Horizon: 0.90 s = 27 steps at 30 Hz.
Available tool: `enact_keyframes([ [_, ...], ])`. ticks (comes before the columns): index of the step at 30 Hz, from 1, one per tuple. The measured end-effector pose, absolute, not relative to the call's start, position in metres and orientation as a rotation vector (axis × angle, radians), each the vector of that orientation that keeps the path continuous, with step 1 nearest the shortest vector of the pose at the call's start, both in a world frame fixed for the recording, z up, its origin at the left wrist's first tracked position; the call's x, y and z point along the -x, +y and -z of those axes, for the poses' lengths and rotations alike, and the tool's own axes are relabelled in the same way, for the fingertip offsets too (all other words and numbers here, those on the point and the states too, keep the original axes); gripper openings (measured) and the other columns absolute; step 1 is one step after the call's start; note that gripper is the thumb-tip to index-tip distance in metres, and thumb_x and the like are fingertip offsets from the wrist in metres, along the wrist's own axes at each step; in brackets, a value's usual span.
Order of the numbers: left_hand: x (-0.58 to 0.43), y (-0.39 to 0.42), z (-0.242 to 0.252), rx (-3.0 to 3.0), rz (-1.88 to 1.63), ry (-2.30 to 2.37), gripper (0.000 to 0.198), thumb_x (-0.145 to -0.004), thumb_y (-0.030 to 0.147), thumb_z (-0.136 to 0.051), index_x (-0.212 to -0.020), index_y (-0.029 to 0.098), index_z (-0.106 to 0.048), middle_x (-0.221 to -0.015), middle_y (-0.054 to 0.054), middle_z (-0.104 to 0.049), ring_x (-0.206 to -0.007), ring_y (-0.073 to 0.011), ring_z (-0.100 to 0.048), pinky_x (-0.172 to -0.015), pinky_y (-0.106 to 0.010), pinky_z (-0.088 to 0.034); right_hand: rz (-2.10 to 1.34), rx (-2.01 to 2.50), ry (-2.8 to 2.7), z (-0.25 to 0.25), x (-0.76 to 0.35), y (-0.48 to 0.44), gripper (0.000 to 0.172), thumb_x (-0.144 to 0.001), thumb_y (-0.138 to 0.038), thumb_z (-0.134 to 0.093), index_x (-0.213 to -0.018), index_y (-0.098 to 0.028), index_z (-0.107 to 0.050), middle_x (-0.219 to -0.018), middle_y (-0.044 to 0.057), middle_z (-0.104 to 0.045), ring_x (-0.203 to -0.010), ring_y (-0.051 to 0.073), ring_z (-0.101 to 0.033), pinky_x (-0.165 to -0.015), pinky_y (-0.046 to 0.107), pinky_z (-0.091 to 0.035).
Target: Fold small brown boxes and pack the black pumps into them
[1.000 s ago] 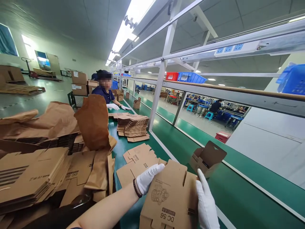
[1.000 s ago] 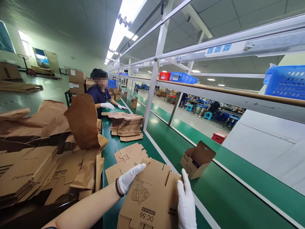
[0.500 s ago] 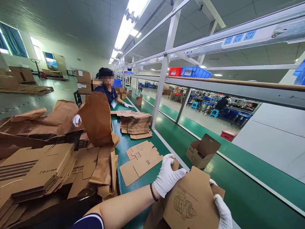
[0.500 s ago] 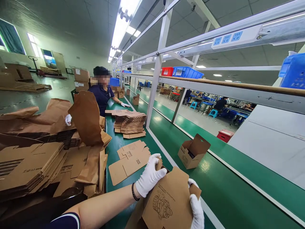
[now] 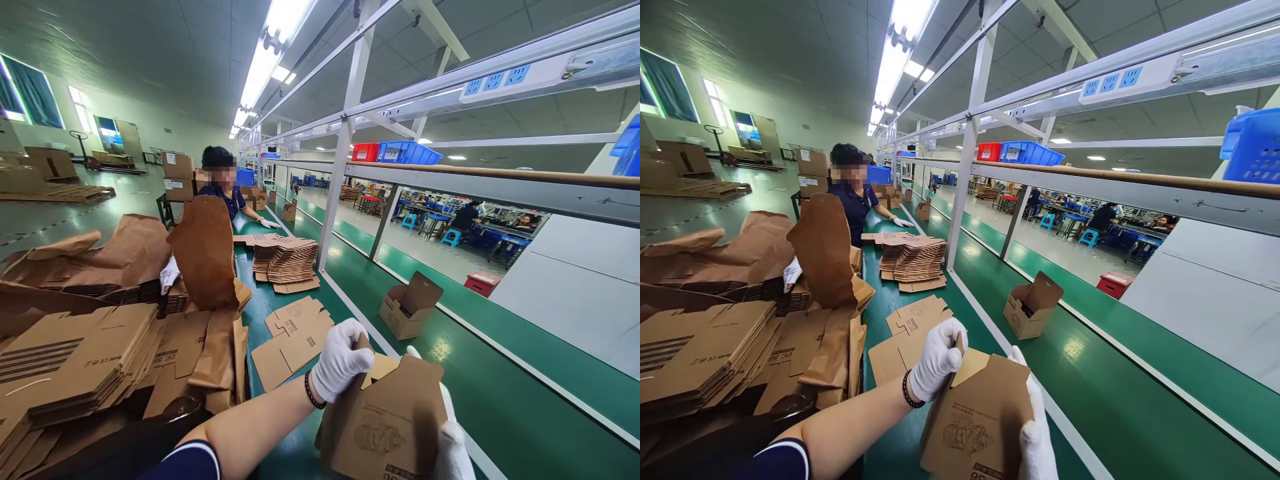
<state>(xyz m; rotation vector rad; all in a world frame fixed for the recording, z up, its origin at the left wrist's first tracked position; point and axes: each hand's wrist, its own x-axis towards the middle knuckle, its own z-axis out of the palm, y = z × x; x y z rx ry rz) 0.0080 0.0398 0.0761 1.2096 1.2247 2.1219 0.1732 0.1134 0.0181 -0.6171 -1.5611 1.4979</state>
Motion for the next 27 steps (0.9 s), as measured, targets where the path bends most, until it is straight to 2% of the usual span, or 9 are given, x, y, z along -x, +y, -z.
enact_keyframes([
  [3,-0.007,0.042,-0.086,-1.265,-2.079,1.193,0.069,-0.053,0.08,-0.075,-0.075,0.017,-0.057,-0.066,0.002,-0.048,-0.061,-0.0103,-0.042,-0.062,-0.027,-0.038,-1.562,0.632,-1.558,-0.022,-0.176,0.114,0.087,-0.075,-0.08,-0.055,-0.138,-0.02,-0.054,-0.13,0.016,-0.064,-0.117,0.038,-0.061,-0.091,0.046,-0.054],
  [6,-0.009,0.041,-0.091,-1.395,-1.981,1.195,0.059,-0.065,0.072,-0.075,-0.088,0.018,-0.068,-0.11,-0.011,-0.062,-0.1,-0.0239,-0.059,-0.093,-0.038,-0.044,-1.459,0.63,-1.505,-0.025,-0.184,0.119,0.073,-0.07,-0.071,-0.069,-0.121,-0.019,-0.066,-0.131,0.016,-0.063,-0.121,0.041,-0.058,-0.096,0.05,-0.052],
  [8,-0.01,0.039,-0.088,-1.543,-1.825,1.208,0.065,-0.074,0.077,-0.062,-0.101,0.018,-0.073,-0.145,-0.015,-0.046,-0.131,-0.034,-0.046,-0.112,-0.046,-0.031,-1.328,0.619,-1.459,-0.025,-0.189,0.123,0.059,-0.069,-0.066,-0.075,-0.106,-0.021,-0.071,-0.136,0.015,-0.06,-0.123,0.042,-0.056,-0.098,0.052,-0.05],
  [10,-0.013,0.037,-0.081,-1.601,-1.718,1.199,0.075,-0.076,0.081,-0.053,-0.114,0.019,-0.07,-0.159,-0.015,-0.028,-0.143,-0.0372,-0.033,-0.118,-0.049,-0.021,-1.216,0.586,-1.45,-0.024,-0.191,0.124,0.046,-0.072,-0.061,-0.076,-0.096,-0.022,-0.072,-0.137,0.013,-0.059,-0.127,0.041,-0.052,-0.101,0.054,-0.047],
  [12,-0.016,0.036,-0.075,-1.589,-1.725,1.205,0.068,-0.078,0.078,-0.055,-0.106,0.018,-0.069,-0.158,-0.016,-0.031,-0.141,-0.0363,-0.037,-0.118,-0.05,-0.022,-1.123,0.533,-1.478,-0.023,-0.19,0.124,0.04,-0.077,-0.061,-0.072,-0.091,-0.023,-0.071,-0.134,0.012,-0.06,-0.131,0.04,-0.049,-0.105,0.056,-0.043],
  [16,-0.021,0.036,-0.071,-1.62,-1.838,1.239,0.053,-0.081,0.07,-0.06,-0.073,0.018,-0.059,-0.131,-0.016,-0.057,-0.122,-0.0309,-0.055,-0.11,-0.048,-0.036,-0.98,0.465,-1.555,-0.017,-0.187,0.12,0.043,-0.082,-0.064,-0.064,-0.08,-0.021,-0.067,-0.118,0.012,-0.068,-0.128,0.039,-0.052,-0.106,0.059,-0.04],
  [20,-0.022,0.034,-0.072,-1.648,-1.847,1.294,0.047,-0.086,0.059,-0.058,-0.065,0.018,-0.048,-0.118,-0.014,-0.061,-0.11,-0.0277,-0.06,-0.102,-0.045,-0.043,-0.902,0.539,-1.524,-0.015,-0.183,0.114,0.036,-0.085,-0.056,-0.065,-0.084,-0.02,-0.065,-0.114,0.013,-0.069,-0.124,0.039,-0.055,-0.105,0.059,-0.04],
  [24,-0.021,0.03,-0.068,-1.753,-1.906,1.323,0.022,-0.089,0.04,-0.056,-0.091,0.019,-0.055,-0.124,-0.015,-0.06,-0.116,-0.0277,-0.058,-0.103,-0.046,-0.044,-0.814,0.539,-1.573,-0.021,-0.181,0.109,0.037,-0.091,-0.047,-0.059,-0.116,-0.021,-0.065,-0.13,0.014,-0.062,-0.122,0.036,-0.057,-0.103,0.061,-0.041],
  [27,-0.019,0.028,-0.063,-1.902,-1.893,1.386,0.028,-0.091,0.032,-0.051,-0.115,0.019,-0.056,-0.134,-0.016,-0.055,-0.125,-0.0282,-0.054,-0.107,-0.048,-0.042,-0.607,0.414,-1.729,-0.029,-0.183,0.109,0.026,-0.096,-0.032,-0.053,-0.113,-0.022,-0.069,-0.131,0.013,-0.062,-0.126,0.034,-0.054,-0.104,0.06,-0.041],
])
